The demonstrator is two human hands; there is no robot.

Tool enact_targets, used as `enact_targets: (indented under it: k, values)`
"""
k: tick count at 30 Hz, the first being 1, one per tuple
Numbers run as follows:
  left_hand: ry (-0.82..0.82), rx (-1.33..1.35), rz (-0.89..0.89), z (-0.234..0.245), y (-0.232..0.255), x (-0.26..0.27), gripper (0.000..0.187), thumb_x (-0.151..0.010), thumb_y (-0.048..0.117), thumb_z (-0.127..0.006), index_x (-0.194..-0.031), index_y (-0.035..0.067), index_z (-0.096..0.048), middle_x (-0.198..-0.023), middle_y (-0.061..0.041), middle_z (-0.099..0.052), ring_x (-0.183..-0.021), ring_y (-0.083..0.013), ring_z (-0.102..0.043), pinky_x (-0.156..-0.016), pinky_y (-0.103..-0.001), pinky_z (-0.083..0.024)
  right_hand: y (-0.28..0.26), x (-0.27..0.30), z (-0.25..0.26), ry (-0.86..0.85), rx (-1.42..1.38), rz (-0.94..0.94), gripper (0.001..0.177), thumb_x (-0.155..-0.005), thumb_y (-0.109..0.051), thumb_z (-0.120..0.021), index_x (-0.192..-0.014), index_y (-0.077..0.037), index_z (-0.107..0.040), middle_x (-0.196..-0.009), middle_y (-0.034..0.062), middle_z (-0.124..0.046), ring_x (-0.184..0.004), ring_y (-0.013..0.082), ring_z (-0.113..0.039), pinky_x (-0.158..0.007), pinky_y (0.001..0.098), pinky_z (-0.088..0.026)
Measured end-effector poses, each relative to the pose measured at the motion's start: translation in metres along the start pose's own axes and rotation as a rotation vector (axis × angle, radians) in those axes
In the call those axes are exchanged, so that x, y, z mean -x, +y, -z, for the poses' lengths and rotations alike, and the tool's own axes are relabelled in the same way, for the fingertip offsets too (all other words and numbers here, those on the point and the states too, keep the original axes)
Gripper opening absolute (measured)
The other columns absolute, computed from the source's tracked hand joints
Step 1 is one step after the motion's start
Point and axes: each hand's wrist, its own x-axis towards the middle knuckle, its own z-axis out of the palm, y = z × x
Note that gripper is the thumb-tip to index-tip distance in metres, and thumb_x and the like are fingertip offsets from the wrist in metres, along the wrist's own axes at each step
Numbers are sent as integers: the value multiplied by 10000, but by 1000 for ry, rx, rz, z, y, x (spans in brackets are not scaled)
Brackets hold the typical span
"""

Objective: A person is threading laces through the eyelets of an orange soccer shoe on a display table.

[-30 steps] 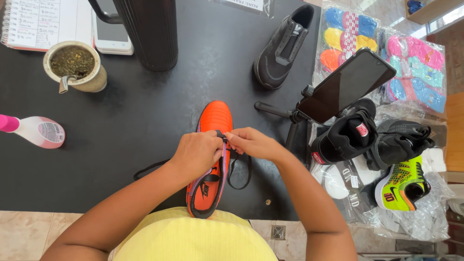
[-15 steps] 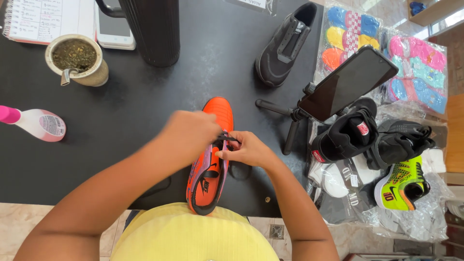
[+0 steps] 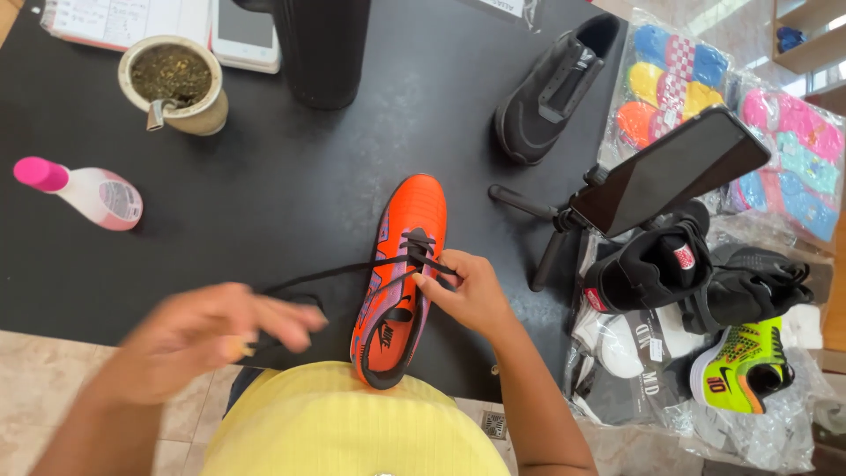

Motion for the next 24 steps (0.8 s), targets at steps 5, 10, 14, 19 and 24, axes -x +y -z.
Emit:
enact_targets:
  k: [5,10,14,19,24]
  values:
    - [61,328,150,-37,-67,-18,332,-1040,256,-526,-818,14,-578,-575,-71,-579,-665,-272,-689,-797,-434,-541,20,-4,5,-22,-197,-10,432,-1053,-256,-559,-641,-130,-567,-606,22,-521,-631,144,-473,-636,281,-456]
    - [84,-271,524,-52,-76,-50,267,-991,399,-593,-999,132,-601,-521,-48,-541,-553,-220,-560,-616,-364,-450,10,-9,9,-100,-172,-138,401,-1085,-296,-480,-785,-100,-659,-720,75,-656,-757,181,-594,-732,353,-521]
    - [-171,-646,680,-54,-56,-75,366,-977,505,-566,-888,152,-610,-591,-85,-640,-652,-340,-667,-681,-418,-482,-16,-11,14,-104,-54,-322,453,-1070,-421,-477,-797,-91,-621,-658,87,-592,-713,196,-536,-679,381,-512]
    - [-195,-441,579,-39,-65,-71,301,-950,266,-629,-701,101,-592,-498,-55,-495,-538,-202,-470,-576,-338,-421,-32,-13,9,-68,35,-380,449,-829,-406,-770,-657,-121,-468,-516,60,-467,-569,209,-483,-581,319,-427]
    - [-88,-323,567,-20,-51,-58,273,-877,198,-697,-632,100,-627,-476,27,-447,-543,-124,-442,-537,-292,-390,-39,-7,9,-26,37,-356,500,-767,-363,-839,-663,-142,-403,-494,57,-457,-529,206,-472,-550,303,-389]
